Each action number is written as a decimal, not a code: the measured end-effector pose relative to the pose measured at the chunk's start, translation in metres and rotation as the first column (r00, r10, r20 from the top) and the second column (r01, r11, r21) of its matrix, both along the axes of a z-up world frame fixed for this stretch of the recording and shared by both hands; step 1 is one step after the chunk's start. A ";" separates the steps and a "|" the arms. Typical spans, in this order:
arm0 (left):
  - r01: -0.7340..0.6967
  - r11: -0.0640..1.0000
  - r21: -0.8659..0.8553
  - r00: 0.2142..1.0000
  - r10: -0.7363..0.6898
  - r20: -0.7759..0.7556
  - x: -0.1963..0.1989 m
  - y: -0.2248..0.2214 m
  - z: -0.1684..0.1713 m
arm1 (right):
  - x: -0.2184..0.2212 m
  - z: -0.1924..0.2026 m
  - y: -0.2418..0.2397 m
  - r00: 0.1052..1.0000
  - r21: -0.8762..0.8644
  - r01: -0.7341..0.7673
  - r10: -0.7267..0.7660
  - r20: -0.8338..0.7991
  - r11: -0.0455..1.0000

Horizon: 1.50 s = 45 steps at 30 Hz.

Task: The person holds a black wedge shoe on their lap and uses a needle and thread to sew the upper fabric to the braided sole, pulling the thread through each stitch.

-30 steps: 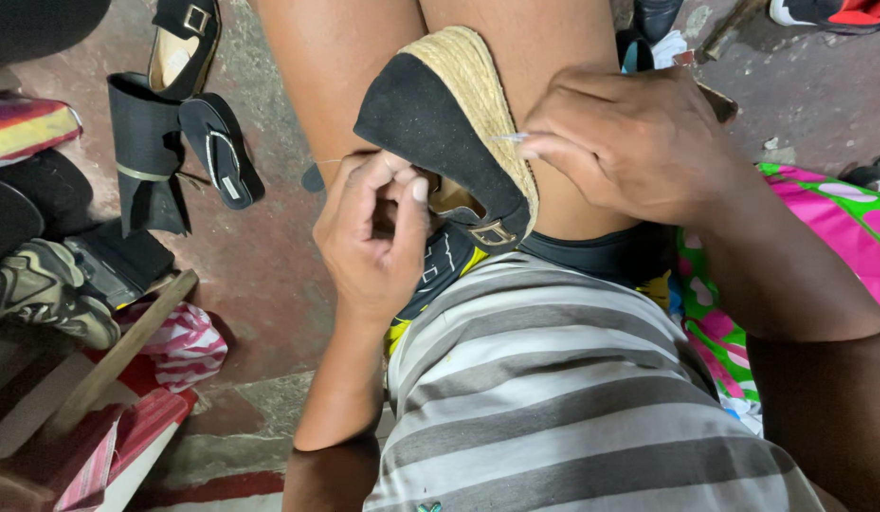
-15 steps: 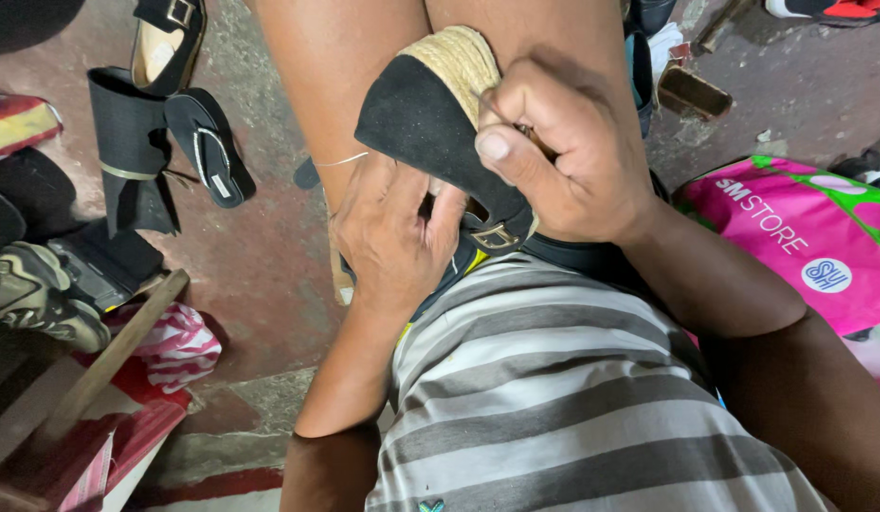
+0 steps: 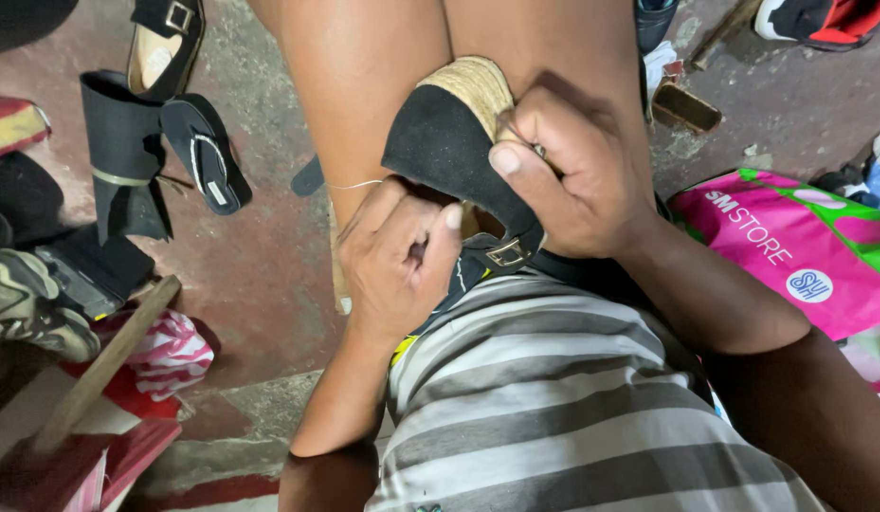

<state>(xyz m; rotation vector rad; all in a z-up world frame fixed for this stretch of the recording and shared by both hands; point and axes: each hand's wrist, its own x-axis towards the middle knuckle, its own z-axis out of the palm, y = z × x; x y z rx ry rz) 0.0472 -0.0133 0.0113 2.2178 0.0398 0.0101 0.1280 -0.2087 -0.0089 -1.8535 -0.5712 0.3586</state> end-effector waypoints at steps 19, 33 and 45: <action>-0.385 0.795 -0.469 0.889 0.183 -0.420 -0.046 0.011 -0.019 | -0.009 0.036 -0.036 0.992 0.140 0.103 -0.092 -0.081 0.985; -0.411 0.640 -0.649 0.911 0.271 -0.310 -0.077 0.052 -0.046 | 0.021 0.058 0.014 0.142 0.789 -0.591 0.941 0.306 -0.167; -0.547 0.671 -0.501 0.832 0.500 -0.240 -0.103 0.062 -0.081 | -0.007 0.044 0.027 -0.012 0.759 -0.565 0.923 0.384 -0.323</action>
